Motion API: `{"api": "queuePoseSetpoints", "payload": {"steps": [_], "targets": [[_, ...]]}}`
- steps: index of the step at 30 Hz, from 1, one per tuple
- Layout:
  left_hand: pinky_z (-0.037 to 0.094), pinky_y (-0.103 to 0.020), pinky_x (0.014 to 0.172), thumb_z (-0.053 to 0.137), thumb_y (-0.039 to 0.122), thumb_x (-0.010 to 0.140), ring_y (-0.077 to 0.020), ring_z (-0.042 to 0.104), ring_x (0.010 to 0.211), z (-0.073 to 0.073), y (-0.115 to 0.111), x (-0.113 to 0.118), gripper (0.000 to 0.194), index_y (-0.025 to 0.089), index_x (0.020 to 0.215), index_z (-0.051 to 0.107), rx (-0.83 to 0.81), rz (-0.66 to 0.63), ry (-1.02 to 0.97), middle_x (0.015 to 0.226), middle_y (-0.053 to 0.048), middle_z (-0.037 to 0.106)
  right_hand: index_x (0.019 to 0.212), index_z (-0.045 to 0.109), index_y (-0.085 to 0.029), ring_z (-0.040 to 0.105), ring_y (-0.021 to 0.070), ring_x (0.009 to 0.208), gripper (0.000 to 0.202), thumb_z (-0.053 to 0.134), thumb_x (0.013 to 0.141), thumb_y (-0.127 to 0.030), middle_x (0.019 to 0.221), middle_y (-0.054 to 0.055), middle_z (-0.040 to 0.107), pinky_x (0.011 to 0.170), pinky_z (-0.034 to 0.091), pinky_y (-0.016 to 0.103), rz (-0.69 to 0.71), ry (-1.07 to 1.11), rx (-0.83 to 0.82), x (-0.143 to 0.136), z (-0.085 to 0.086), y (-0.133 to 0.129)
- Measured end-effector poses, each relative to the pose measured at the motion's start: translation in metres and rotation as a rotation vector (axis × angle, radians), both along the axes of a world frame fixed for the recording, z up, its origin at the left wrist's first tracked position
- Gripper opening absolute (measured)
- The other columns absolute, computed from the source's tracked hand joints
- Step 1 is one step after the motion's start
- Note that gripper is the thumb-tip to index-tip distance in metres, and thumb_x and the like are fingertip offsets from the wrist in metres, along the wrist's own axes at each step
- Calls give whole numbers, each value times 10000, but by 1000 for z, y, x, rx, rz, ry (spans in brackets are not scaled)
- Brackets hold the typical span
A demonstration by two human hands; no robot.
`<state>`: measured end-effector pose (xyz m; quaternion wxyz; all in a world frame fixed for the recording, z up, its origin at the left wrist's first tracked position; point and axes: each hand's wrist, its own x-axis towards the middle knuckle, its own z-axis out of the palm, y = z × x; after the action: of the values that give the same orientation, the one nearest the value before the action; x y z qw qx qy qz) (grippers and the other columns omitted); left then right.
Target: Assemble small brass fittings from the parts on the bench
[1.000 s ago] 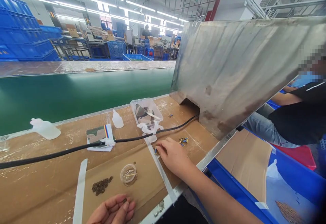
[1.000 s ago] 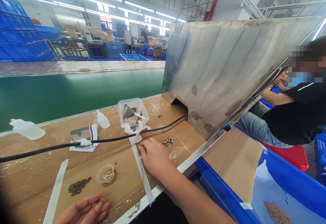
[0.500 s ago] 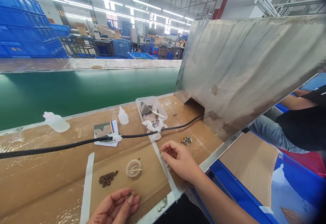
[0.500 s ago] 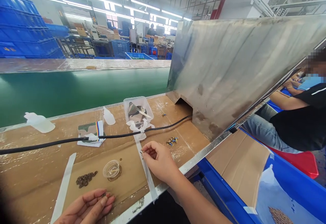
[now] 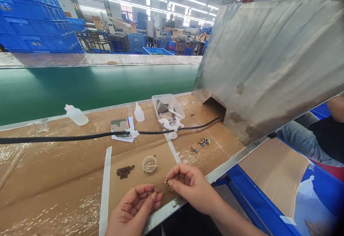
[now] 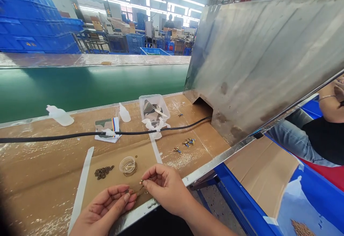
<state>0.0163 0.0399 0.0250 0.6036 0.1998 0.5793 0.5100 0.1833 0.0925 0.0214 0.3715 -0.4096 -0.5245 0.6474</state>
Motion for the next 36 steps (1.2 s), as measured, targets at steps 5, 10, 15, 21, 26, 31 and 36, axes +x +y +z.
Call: {"api": "queuePoseSetpoints", "payload": {"steps": [5, 10, 15, 21, 26, 31, 36], "targets": [[567, -284, 773, 869, 399, 553, -224, 720, 792, 2, 0, 2, 391, 149, 809, 712, 18, -36, -4, 790, -100, 763, 844, 685, -140, 597, 132, 691, 128, 668, 795, -256, 754, 25, 640, 660, 476, 251, 15, -41, 56, -3, 1, -6], [572, -315, 770, 869, 383, 552, -237, 719, 779, 1, -1, 2, 378, 149, 806, 715, 31, -14, -12, 790, -94, 758, 842, 733, -170, 629, 156, 762, 106, 637, 799, -178, 831, 47, 629, 684, 517, 263, -21, -161, 274, -4, 8, -9], [579, -300, 733, 868, 369, 551, -225, 718, 733, 1, -2, 4, 345, 150, 769, 715, 38, 3, -11, 759, -83, 752, 873, 751, -187, 642, 148, 745, 172, 612, 794, -126, 828, 47, 650, 647, 518, 236, 9, -194, 342, -6, 13, -11], [584, -288, 696, 863, 351, 561, -203, 709, 656, 4, -3, 9, 304, 157, 748, 722, 65, 37, 0, 726, -58, 747, 846, 725, -167, 629, 122, 659, 154, 625, 760, -89, 767, 18, 687, 591, 495, 200, 0, -302, 340, -10, 13, -12], [578, -287, 728, 855, 353, 585, -216, 715, 727, 3, -2, 5, 295, 161, 772, 732, 54, -27, -4, 763, -65, 753, 824, 708, -166, 613, 110, 647, 149, 637, 737, -68, 731, -2, 678, 603, 496, 191, -3, -317, 376, -13, 14, -9], [574, -263, 712, 841, 356, 608, -199, 710, 701, 2, -3, 5, 277, 162, 777, 739, 76, -23, 14, 762, -64, 754, 819, 698, -163, 610, 100, 632, 167, 625, 725, -45, 714, -9, 670, 602, 499, 176, -1, -315, 395, -14, 17, -9], [578, -271, 723, 842, 361, 598, -197, 712, 693, 2, -4, 7, 285, 162, 774, 738, 83, -14, 30, 751, -57, 752, 822, 700, -167, 608, 98, 634, 178, 634, 710, -45, 730, -7, 672, 588, 487, 164, -1, -348, 416, -14, 19, -9]]}}
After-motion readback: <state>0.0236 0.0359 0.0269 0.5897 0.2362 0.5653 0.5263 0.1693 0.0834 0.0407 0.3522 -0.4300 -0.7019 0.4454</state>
